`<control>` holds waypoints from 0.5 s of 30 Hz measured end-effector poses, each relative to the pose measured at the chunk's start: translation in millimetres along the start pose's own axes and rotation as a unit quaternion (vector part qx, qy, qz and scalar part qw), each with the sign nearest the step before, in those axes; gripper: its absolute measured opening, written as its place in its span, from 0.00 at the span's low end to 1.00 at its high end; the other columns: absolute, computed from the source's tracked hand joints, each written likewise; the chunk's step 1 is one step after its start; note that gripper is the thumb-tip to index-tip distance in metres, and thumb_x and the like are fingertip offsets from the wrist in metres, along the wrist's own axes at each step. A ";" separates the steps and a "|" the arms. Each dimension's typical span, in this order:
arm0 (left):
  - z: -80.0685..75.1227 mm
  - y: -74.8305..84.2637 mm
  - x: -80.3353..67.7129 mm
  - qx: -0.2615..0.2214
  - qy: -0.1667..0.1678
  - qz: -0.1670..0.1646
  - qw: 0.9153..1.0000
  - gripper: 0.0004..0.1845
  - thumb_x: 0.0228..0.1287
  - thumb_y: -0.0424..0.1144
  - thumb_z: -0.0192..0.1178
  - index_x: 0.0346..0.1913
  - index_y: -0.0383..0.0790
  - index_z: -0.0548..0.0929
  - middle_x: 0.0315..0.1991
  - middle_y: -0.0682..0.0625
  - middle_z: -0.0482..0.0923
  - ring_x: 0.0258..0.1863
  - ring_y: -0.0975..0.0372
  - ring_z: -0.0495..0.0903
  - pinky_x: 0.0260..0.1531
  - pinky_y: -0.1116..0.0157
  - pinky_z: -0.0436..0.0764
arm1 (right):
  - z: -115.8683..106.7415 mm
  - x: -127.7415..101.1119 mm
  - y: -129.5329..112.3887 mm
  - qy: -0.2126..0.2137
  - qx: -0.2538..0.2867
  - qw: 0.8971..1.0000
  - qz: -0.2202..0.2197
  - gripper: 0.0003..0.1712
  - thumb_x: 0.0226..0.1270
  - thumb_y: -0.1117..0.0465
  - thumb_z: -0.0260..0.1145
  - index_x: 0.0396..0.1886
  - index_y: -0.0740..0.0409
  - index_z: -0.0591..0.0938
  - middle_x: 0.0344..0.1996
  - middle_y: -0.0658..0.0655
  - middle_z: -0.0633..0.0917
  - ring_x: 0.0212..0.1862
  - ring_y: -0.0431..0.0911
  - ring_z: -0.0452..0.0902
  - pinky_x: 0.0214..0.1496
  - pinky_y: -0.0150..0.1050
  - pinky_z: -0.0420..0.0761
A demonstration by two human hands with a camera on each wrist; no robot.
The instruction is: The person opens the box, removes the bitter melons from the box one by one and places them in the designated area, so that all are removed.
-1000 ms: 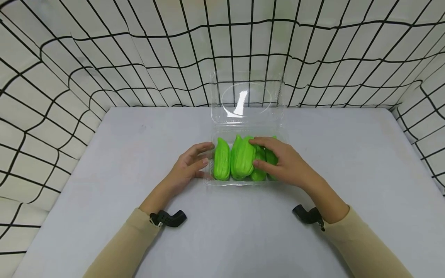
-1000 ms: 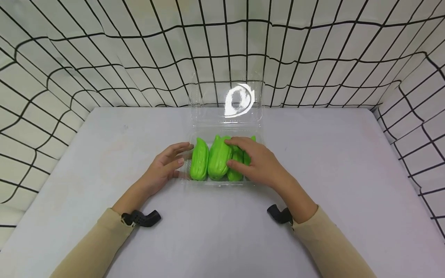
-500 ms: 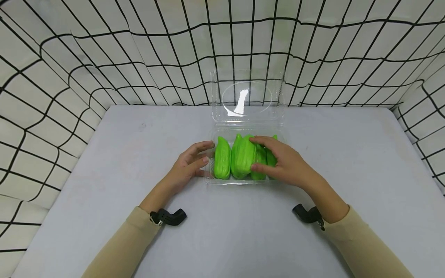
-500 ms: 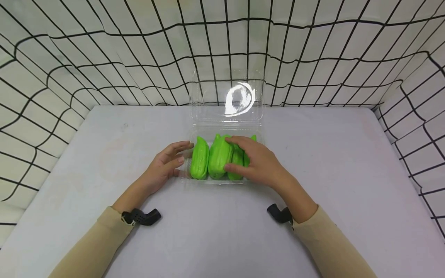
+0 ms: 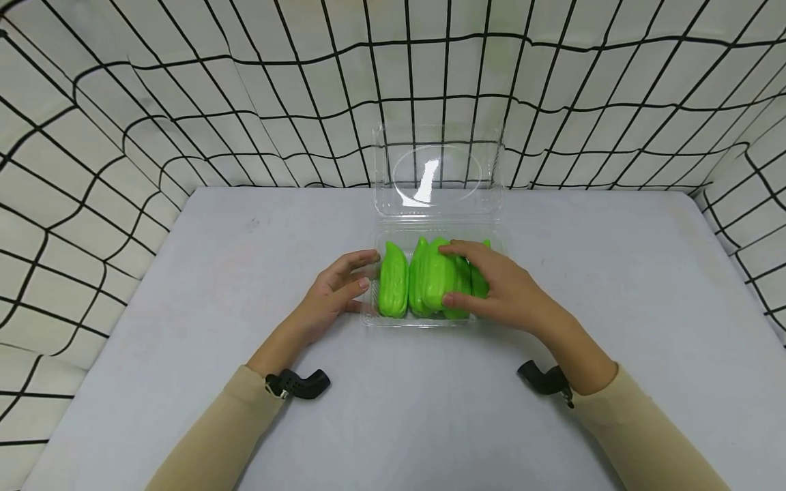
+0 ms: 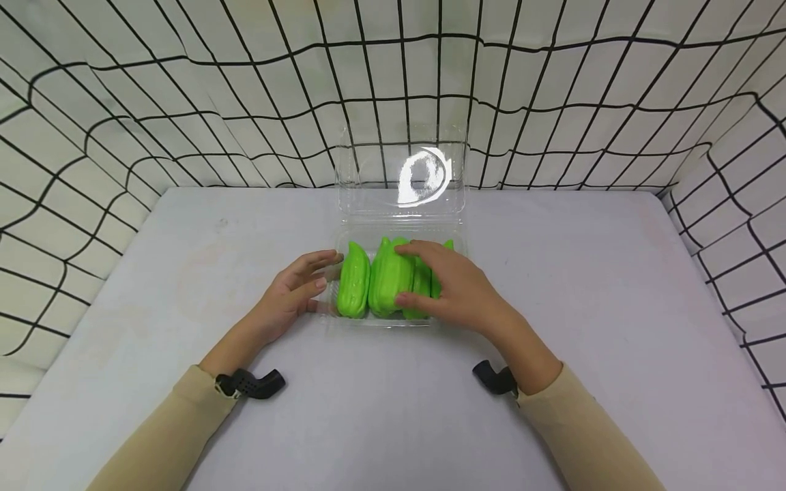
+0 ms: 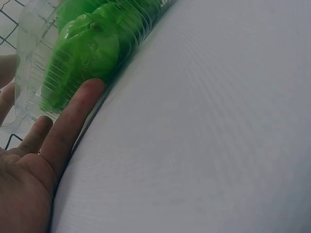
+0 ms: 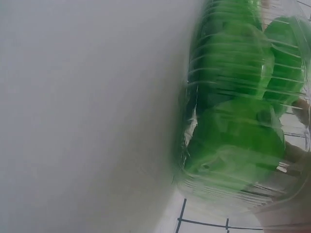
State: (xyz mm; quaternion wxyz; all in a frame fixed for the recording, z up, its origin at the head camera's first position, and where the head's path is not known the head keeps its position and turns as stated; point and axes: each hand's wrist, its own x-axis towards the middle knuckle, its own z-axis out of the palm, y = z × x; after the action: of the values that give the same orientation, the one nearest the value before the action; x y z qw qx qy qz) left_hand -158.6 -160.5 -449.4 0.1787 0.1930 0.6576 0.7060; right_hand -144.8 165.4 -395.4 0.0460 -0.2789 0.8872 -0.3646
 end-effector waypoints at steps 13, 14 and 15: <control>1.0 0.6 0.0 -0.003 0.000 0.002 1.000 0.26 0.75 0.31 0.51 0.73 0.37 0.63 0.76 0.39 0.57 0.72 0.50 0.64 0.42 0.50 0.88 | 0.0 0.7 0.7 0.000 -0.003 1.000 -0.017 0.44 0.64 0.40 0.69 0.76 0.41 0.63 0.73 0.49 0.68 0.74 0.49 0.61 0.74 0.56 0.66; 1.0 0.6 0.0 -0.003 0.000 0.002 1.000 0.26 0.75 0.31 0.51 0.73 0.37 0.63 0.76 0.38 0.57 0.71 0.50 0.64 0.42 0.50 0.88 | -1.0 0.2 0.5 0.001 0.000 1.000 -0.016 0.44 0.64 0.40 0.69 0.76 0.42 0.63 0.74 0.49 0.68 0.75 0.50 0.60 0.74 0.56 0.65; 1.0 0.6 0.1 -0.004 -0.001 0.003 1.000 0.26 0.75 0.30 0.51 0.73 0.37 0.63 0.76 0.38 0.57 0.71 0.50 0.64 0.42 0.50 0.88 | -1.9 -0.2 0.2 0.001 0.004 1.000 -0.014 0.45 0.64 0.40 0.69 0.77 0.43 0.62 0.74 0.50 0.67 0.75 0.50 0.60 0.74 0.56 0.65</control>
State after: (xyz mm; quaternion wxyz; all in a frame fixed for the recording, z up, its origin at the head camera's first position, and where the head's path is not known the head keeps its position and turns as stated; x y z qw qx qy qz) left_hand -158.2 -159.6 -448.7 0.1779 0.1949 0.6541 0.7089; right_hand -145.3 166.8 -394.1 0.0406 -0.2910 0.8817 -0.3691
